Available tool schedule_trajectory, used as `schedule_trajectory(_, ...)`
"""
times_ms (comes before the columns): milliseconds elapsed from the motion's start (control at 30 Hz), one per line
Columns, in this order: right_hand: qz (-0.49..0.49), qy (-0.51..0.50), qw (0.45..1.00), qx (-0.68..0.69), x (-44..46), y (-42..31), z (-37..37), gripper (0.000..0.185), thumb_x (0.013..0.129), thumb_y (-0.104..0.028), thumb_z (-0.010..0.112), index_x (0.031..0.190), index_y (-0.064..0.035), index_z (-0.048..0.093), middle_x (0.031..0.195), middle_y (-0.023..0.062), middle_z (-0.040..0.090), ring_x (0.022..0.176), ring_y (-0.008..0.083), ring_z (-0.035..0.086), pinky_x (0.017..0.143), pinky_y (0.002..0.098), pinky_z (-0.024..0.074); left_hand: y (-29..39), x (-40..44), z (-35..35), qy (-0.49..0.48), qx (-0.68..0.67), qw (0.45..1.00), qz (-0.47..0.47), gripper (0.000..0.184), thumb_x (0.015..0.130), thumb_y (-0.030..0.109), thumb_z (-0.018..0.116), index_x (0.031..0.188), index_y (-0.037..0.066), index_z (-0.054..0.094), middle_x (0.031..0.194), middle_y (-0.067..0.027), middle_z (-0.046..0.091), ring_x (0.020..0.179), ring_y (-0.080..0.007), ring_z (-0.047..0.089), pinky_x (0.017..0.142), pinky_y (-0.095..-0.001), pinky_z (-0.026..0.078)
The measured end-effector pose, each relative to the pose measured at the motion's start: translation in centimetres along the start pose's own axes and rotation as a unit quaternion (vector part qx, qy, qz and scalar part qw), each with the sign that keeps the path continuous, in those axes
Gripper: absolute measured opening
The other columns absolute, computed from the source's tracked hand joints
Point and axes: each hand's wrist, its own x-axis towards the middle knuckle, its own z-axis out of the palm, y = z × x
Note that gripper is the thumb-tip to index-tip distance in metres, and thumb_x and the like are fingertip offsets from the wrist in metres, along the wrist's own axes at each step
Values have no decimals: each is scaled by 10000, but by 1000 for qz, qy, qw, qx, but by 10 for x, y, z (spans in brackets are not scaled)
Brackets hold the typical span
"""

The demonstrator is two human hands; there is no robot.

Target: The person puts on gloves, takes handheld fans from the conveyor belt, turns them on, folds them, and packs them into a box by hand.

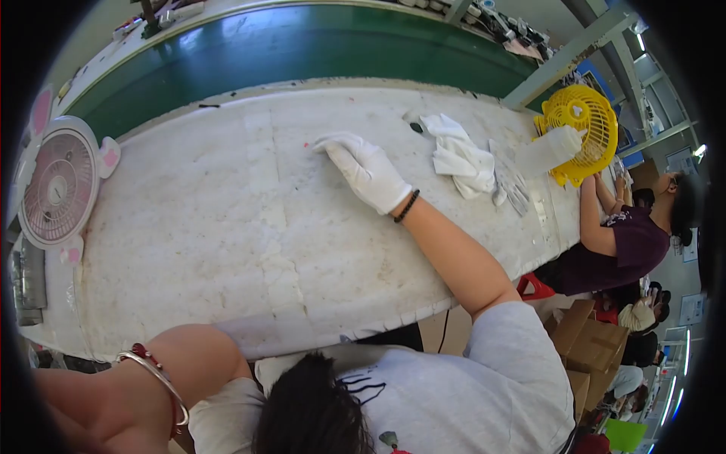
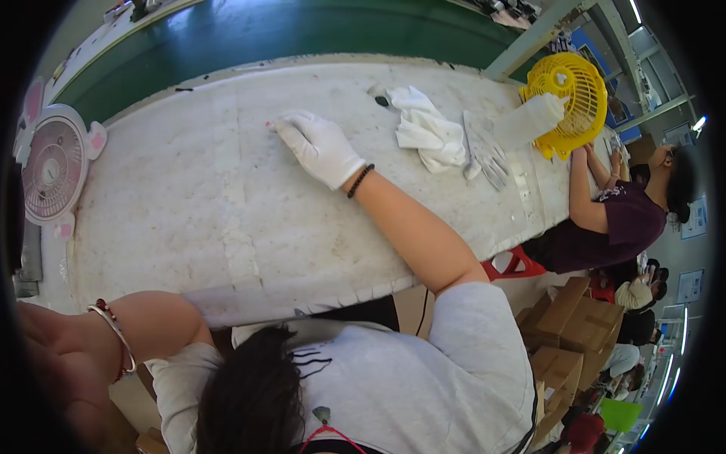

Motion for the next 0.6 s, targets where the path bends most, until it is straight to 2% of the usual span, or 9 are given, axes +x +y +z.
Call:
schedule_trajectory(33,0,4,1000,3,2,1,1,271,991,-237,452,1058,-49,636,1071,92,643,1039,215,586,923,304,433,1,0,0,-1,-5,1000,7,225,870,281,545,736,100,533,669,-25,514,542,-123,473,561,-280,350)
schedule_trajectory(133,6,14,999,44,1,-1,3,317,967,-308,470,1008,-42,638,1042,141,630,987,326,586,851,359,464,0,4,1,-1,-24,1000,18,217,866,276,551,736,102,535,672,-23,515,543,-122,476,559,-279,350)
schedule_trajectory(367,12,7,1000,22,3,-7,-1,250,952,-224,496,1052,-42,635,1093,139,629,1033,296,591,891,344,457,-5,16,11,9,-52,997,49,199,857,264,563,738,106,540,680,-18,517,548,-120,483,554,-274,350)
schedule_trajectory(500,32,-6,999,34,2,-13,0,242,964,-192,478,1059,-37,638,1079,127,637,1047,250,593,919,326,443,-25,29,45,5,-71,995,66,189,852,257,570,739,109,543,684,-15,518,550,-120,487,552,-272,350)
schedule_trajectory(600,56,-11,996,62,0,11,6,261,981,-202,456,1054,-32,641,1075,121,636,1034,227,590,923,309,436,-40,38,77,-3,-83,992,97,181,848,252,575,740,111,545,688,-13,519,552,-119,490,550,-270,351)
